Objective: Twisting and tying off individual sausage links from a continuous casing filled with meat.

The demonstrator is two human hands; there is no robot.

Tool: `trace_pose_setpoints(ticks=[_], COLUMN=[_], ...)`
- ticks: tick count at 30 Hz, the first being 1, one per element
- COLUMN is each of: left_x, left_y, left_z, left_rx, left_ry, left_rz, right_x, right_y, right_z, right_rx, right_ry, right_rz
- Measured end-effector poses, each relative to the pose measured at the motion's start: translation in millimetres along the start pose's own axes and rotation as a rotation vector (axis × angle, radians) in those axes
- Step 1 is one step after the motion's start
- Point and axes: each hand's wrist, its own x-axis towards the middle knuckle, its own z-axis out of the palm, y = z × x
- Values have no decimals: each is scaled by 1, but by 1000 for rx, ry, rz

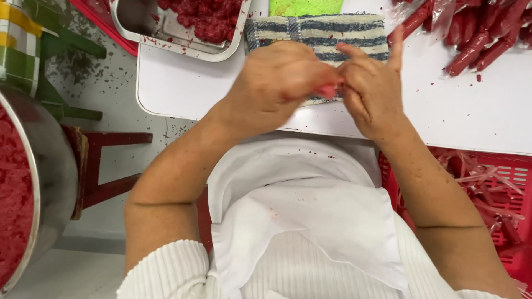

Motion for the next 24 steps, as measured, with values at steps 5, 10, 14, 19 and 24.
trace_pose_setpoints(ticks=[5, 10, 14, 19, 24], left_x=[-29, -139, -104, -73, -92], left_y=[-6, -6, 12, 7, -11], left_z=[-1, 89, 49, 33, 104], left_rx=[-1550, -1720, -1219, -40, -464], left_ry=[442, -91, -182, -385, -66], left_rz=[-1463, -1549, -1400, -335, -619], right_x=[-13, -26, -19, -25, -52], right_y=[10, 16, 11, -19, -18], right_z=[19, 74, 35, -14, 27], right_rx=[-325, -314, 117, 818, 1711], right_ry=[45, 47, -170, -301, 139], right_rz=[-139, -286, -336, 62, 629])
